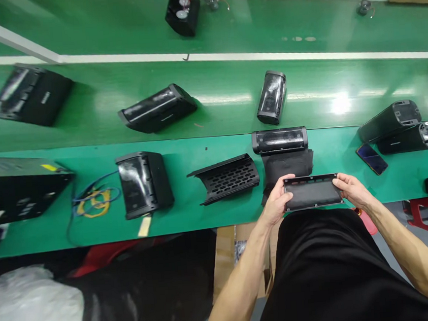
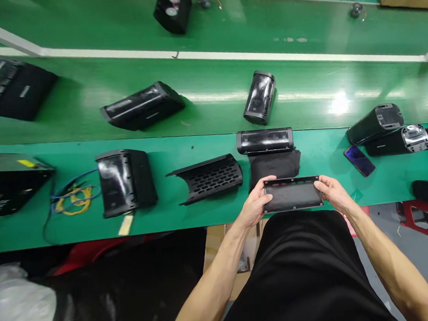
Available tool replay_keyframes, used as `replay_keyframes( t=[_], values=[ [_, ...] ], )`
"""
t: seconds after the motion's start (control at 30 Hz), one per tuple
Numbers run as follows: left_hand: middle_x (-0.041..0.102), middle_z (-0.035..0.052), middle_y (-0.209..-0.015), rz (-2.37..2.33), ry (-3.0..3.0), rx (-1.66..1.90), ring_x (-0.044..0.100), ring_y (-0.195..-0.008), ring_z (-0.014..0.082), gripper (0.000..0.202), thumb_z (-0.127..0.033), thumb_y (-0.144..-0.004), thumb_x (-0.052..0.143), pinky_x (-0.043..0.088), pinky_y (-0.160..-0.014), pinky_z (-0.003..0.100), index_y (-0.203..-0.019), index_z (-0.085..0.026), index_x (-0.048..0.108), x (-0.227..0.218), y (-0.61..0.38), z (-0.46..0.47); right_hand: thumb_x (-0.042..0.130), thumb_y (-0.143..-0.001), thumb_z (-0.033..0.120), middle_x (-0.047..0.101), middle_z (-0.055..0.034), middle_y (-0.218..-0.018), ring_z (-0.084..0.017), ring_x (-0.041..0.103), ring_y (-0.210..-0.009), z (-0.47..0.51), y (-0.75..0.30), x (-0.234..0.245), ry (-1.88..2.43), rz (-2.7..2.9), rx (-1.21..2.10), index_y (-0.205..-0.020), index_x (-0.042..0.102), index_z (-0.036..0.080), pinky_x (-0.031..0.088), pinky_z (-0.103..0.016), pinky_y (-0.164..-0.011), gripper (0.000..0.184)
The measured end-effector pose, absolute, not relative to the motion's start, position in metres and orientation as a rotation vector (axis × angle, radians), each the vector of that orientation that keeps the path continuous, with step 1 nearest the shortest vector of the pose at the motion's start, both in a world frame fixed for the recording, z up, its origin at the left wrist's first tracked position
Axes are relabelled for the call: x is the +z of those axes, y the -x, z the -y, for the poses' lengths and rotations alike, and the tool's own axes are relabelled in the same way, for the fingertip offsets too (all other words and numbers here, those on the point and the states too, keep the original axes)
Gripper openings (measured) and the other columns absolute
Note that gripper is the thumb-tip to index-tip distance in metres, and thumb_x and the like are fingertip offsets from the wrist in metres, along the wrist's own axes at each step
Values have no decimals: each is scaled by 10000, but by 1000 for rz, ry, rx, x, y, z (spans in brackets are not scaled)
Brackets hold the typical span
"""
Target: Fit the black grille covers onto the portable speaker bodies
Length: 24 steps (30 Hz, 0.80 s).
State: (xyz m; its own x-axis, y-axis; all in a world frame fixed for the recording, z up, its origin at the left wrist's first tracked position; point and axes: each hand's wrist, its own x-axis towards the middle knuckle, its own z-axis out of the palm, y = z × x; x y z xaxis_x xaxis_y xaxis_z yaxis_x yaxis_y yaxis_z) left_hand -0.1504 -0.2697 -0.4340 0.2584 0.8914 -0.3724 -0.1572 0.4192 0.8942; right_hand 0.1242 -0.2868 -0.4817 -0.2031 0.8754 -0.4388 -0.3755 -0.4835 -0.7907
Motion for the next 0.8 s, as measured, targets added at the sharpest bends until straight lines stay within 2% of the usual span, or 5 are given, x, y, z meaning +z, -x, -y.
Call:
replay_keyframes(
  t=[0.13, 0.27, 0.37, 0.67, 0.8],
  values=[
    [753, 52, -1124, -1054, -823, 835, 709, -933, 180, 687, -179, -694, 742, 566, -776, 253, -1361, -209, 582, -433, 149, 271, 964, -663, 689, 587, 43, -698, -102, 493, -594, 284, -124, -482, 1160, 687, 1812, -790, 613, 206, 494, -246, -578, 610],
    [693, 8, -970, -1058, -782, 765, 713, -759, 181, 663, -347, -847, 750, 630, -667, 319, -1451, -243, 500, -433, 149, 273, 953, -682, 692, 609, 33, -714, -108, 499, -599, 282, -127, -482, 1162, 695, 1809, -822, 635, 209, 483, -249, -584, 595],
    [662, -3, -965, -1037, -778, 733, 698, -686, 173, 664, -385, -876, 748, 651, -594, 349, -1472, -267, 478, -436, 149, 273, 968, -667, 671, 634, 26, -735, -114, 521, -610, 280, -128, -483, 1155, 681, 1813, -848, 662, 207, 481, -252, -594, 585],
    [706, 28, -1023, -990, -791, 747, 714, -696, 171, 731, -362, -874, 757, 655, -653, 344, -1531, -264, 451, -444, 151, 271, 967, -664, 675, 655, 25, -713, -115, 534, -606, 273, -130, -483, 1157, 677, 1818, -840, 682, 206, 468, -245, -597, 577],
    [726, 53, -1121, -965, -800, 745, 732, -746, 191, 777, -338, -843, 790, 657, -678, 359, -1534, -277, 442, -444, 153, 269, 968, -655, 676, 655, 25, -718, -120, 532, -609, 270, -131, -480, 1160, 701, 1809, -854, 682, 206, 454, -250, -605, 584]
  ],
)
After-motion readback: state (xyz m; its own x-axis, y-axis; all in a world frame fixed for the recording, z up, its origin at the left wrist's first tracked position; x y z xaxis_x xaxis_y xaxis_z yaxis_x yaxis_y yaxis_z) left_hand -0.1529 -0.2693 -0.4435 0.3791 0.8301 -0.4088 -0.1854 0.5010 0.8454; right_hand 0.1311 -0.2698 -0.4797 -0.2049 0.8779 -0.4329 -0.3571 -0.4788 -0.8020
